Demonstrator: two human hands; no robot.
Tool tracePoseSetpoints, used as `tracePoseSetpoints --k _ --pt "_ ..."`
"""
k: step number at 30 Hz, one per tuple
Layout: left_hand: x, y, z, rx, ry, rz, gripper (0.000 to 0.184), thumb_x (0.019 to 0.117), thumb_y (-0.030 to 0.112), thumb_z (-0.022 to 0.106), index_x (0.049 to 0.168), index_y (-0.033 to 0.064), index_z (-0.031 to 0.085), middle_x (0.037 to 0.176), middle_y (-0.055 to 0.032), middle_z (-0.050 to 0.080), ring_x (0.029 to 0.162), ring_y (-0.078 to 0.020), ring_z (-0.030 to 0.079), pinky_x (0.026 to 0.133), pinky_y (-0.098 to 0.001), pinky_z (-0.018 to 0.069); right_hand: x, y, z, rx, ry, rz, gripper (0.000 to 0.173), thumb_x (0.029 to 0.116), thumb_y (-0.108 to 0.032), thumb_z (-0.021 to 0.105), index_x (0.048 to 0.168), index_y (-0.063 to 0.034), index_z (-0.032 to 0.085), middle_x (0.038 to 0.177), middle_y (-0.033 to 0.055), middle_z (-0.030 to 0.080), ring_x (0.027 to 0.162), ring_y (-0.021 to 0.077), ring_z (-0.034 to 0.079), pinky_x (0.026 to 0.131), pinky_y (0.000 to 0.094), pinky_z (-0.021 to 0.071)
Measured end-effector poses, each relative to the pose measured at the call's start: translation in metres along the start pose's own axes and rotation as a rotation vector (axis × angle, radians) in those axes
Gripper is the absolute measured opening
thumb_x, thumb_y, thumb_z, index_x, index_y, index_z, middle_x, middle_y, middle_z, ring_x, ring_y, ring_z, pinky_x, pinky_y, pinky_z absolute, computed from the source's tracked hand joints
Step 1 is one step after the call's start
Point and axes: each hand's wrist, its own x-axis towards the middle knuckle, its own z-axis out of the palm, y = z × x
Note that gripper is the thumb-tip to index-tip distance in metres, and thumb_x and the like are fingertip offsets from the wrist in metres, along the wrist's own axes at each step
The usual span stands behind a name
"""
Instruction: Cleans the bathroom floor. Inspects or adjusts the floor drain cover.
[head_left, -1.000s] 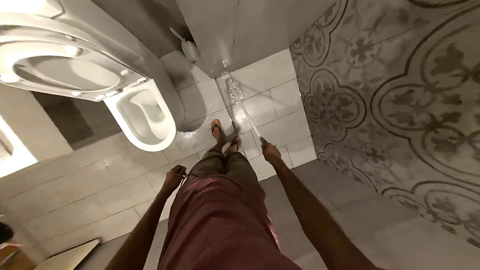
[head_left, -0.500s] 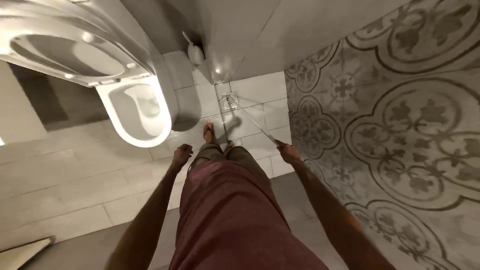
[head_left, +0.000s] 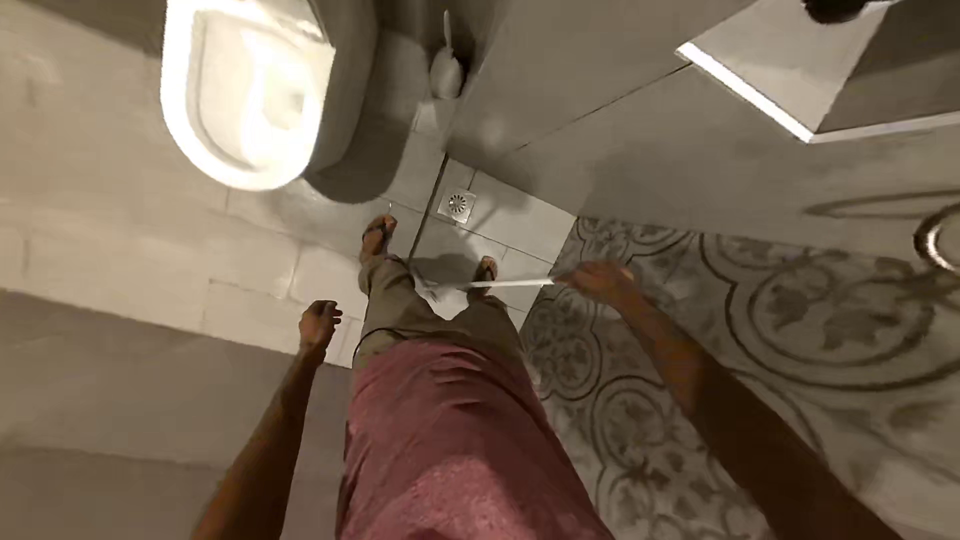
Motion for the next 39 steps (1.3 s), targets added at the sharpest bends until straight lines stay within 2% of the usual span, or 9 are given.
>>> tracePoseSetpoints --k 3,5,7,11,14,17,25,31,39 --pt "-0.051 -0.067 0.071 -0.139 0.068 -0.075 0.042 0.1119 0.027 0.041 0.136 -0.0032 0.055 0.121 -0.0215 0.067 0.100 -0.0272 0.069 0.086 -0.0451 0.0569 0.065 0.011 -0.022 -0.221 0.027 -0.127 0.023 0.0999 -0.020 0.064 0.120 -0.0197 0.075 0.114 0.0156 0.073 0.106 0.0406 0.067 0.094 0.0632 0.0494" --pt "-0.091 -0.102 0.116 -0.142 0.091 -0.097 0.038 0.1110 0.023 0.045 0.132 -0.0071 0.057 0.122 -0.0244 0.066 0.106 -0.0279 0.067 0.095 -0.0440 0.0541 0.073 0.011 -0.041 -0.266 0.025 -0.127 0.022 0.0992 -0.019 0.064 0.119 -0.0165 0.075 0.113 0.0163 0.072 0.105 0.0414 0.067 0.092 0.0642 0.0496" --pt "-0.123 -0.136 0.154 -0.149 0.134 -0.118 0.036 0.1080 0.019 0.052 0.128 -0.0100 0.061 0.124 -0.0298 0.065 0.115 -0.0364 0.065 0.104 -0.0510 0.0495 0.064 0.015 -0.059 -0.316 0.002 -0.090 0.021 0.0995 -0.022 0.064 0.117 -0.0154 0.074 0.110 0.0164 0.073 0.102 0.0411 0.068 0.088 0.0645 0.0506" --pt "-0.158 -0.134 0.188 -0.262 0.113 -0.262 0.039 0.1098 0.024 0.049 0.131 -0.0070 0.060 0.126 -0.0290 0.064 0.117 -0.0370 0.062 0.103 -0.0534 0.0479 0.046 0.028 -0.101 -0.331 0.021 0.011 0.026 0.1011 -0.024 0.062 0.124 -0.0196 0.073 0.112 0.0175 0.073 0.104 0.0427 0.068 0.085 0.0670 0.0512" --pt "-0.145 -0.116 0.186 -0.332 0.068 -0.211 0.040 0.1106 0.023 0.046 0.134 -0.0071 0.056 0.131 -0.0287 0.060 0.120 -0.0354 0.060 0.104 -0.0515 0.0468 0.033 0.029 -0.120 -0.347 0.037 0.079 0.026 0.1041 -0.026 0.058 0.125 -0.0186 0.072 0.110 0.0211 0.073 0.102 0.0463 0.068 0.083 0.0687 0.0503" --pt "-0.123 -0.092 0.171 -0.382 0.074 -0.129 0.040 0.1109 0.024 0.045 0.134 -0.0063 0.056 0.126 -0.0249 0.063 0.109 -0.0303 0.064 0.095 -0.0466 0.0527 0.022 0.024 -0.117 -0.355 0.046 0.117 0.030 0.1050 -0.029 0.057 0.132 -0.0277 0.070 0.111 0.0218 0.073 0.101 0.0486 0.068 0.079 0.0700 0.0506" --pt "-0.102 -0.042 0.093 -0.310 0.078 0.079 0.046 0.1110 0.040 0.043 0.137 0.0044 0.056 0.125 -0.0220 0.066 0.108 -0.0360 0.066 0.091 -0.0569 0.0520 0.016 0.037 -0.127 -0.344 0.053 0.162 0.038 0.1057 -0.024 0.057 0.141 -0.0362 0.063 0.119 0.0212 0.072 0.109 0.0472 0.067 0.086 0.0706 0.0483" --pt "-0.106 -0.049 0.089 -0.290 0.082 0.032 0.044 0.1110 0.038 0.044 0.136 0.0026 0.056 0.125 -0.0236 0.065 0.106 -0.0361 0.066 0.090 -0.0565 0.0515 0.014 0.047 -0.122 -0.288 0.057 0.200 0.036 0.1072 -0.027 0.054 0.141 -0.0364 0.063 0.120 0.0208 0.072 0.109 0.0472 0.066 0.086 0.0715 0.0463" --pt "-0.096 -0.096 0.135 -0.219 -0.004 -0.117 0.039 0.1116 0.026 0.044 0.133 -0.0037 0.058 0.121 -0.0254 0.066 0.105 -0.0336 0.068 0.093 -0.0506 0.0534 0.011 0.081 -0.094 -0.206 0.125 0.261 0.032 0.1060 -0.033 0.057 0.136 -0.0371 0.067 0.117 0.0206 0.072 0.105 0.0483 0.066 0.083 0.0727 0.0460"
